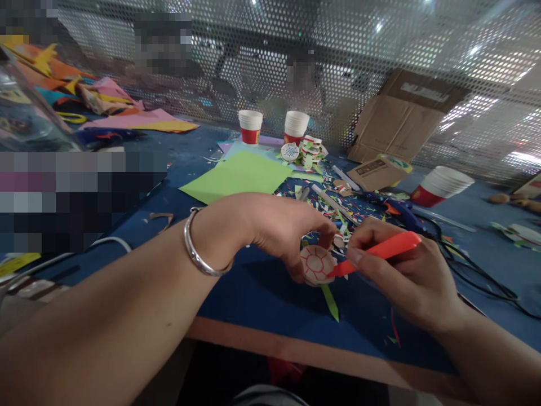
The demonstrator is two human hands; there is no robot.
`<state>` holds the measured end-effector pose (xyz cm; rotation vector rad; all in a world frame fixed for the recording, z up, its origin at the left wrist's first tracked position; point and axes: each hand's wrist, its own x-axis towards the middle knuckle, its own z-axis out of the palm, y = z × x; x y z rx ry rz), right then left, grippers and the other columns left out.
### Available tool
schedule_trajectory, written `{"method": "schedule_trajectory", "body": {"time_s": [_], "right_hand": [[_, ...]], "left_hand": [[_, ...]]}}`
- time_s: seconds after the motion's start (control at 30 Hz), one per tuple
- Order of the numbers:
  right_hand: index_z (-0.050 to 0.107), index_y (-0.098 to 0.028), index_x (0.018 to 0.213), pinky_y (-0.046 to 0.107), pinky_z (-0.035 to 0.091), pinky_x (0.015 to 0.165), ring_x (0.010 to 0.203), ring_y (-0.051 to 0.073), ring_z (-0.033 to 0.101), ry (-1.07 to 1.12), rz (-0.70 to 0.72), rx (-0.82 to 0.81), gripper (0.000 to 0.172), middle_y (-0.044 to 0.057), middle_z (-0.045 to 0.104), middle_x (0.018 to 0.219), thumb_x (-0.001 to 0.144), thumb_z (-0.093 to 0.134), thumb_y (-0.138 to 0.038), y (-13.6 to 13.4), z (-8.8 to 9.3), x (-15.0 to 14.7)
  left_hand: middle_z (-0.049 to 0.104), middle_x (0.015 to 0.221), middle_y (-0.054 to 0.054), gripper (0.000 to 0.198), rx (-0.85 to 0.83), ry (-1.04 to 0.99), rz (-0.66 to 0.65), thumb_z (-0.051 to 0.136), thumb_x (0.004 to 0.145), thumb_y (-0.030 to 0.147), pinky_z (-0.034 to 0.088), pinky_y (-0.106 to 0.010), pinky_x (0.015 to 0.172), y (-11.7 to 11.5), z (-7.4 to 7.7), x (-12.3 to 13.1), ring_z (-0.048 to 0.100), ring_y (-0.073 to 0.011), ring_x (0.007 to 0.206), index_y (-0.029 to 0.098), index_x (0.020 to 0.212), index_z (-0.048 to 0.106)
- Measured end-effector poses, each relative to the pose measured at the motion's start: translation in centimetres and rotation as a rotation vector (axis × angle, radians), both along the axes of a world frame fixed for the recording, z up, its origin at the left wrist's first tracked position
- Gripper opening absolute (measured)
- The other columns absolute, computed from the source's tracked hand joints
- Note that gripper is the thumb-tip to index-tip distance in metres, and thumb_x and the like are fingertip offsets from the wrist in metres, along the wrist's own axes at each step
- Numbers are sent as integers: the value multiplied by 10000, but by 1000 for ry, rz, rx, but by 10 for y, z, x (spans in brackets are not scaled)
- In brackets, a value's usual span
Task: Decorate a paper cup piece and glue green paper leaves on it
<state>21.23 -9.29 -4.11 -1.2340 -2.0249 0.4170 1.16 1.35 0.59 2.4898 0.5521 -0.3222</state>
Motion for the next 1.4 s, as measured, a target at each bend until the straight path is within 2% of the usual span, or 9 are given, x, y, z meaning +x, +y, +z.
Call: {"method": "schedule_trajectory", "body": {"time_s": [0.23,0.57,0.83,1.0,1.4], "right_hand": [[600,-231,732,258,396,521,552,109,505,37,-59,58,193,-38,577,656,922,598,-198,1,0,0],[590,-222,765,243,390,488,519,97,492,-33,-31,80,169,-43,558,629,932,579,-201,0,1,-4],[595,-226,784,245,407,509,536,104,512,-63,-61,152,150,-39,576,638,921,575,-168,-2,-1,0],[598,-223,767,254,404,524,553,102,524,-28,-121,201,171,-32,586,661,935,588,-193,-2,-2,-2],[618,-209,772,246,427,522,564,111,546,-39,-89,127,167,-21,606,657,936,590,-228,0,-2,-4]], "left_hand": [[687,1229,-43,665,6,6,6,829,647,377,430,-291,716,1,-1,-1,632,-238,964,264,1268,621],[705,1152,-22,640,-7,-3,3,820,653,348,424,-275,669,0,-3,0,641,-209,909,249,1252,616],[694,1217,-38,611,33,-2,-22,827,683,365,421,-278,681,1,-2,0,635,-217,936,248,1247,623],[708,1174,-42,615,42,-6,-26,826,673,385,422,-281,681,1,-3,0,635,-221,917,249,1240,629],[720,1150,-16,603,36,-13,1,841,662,352,402,-260,650,0,-5,0,645,-206,892,255,1219,630]]}}
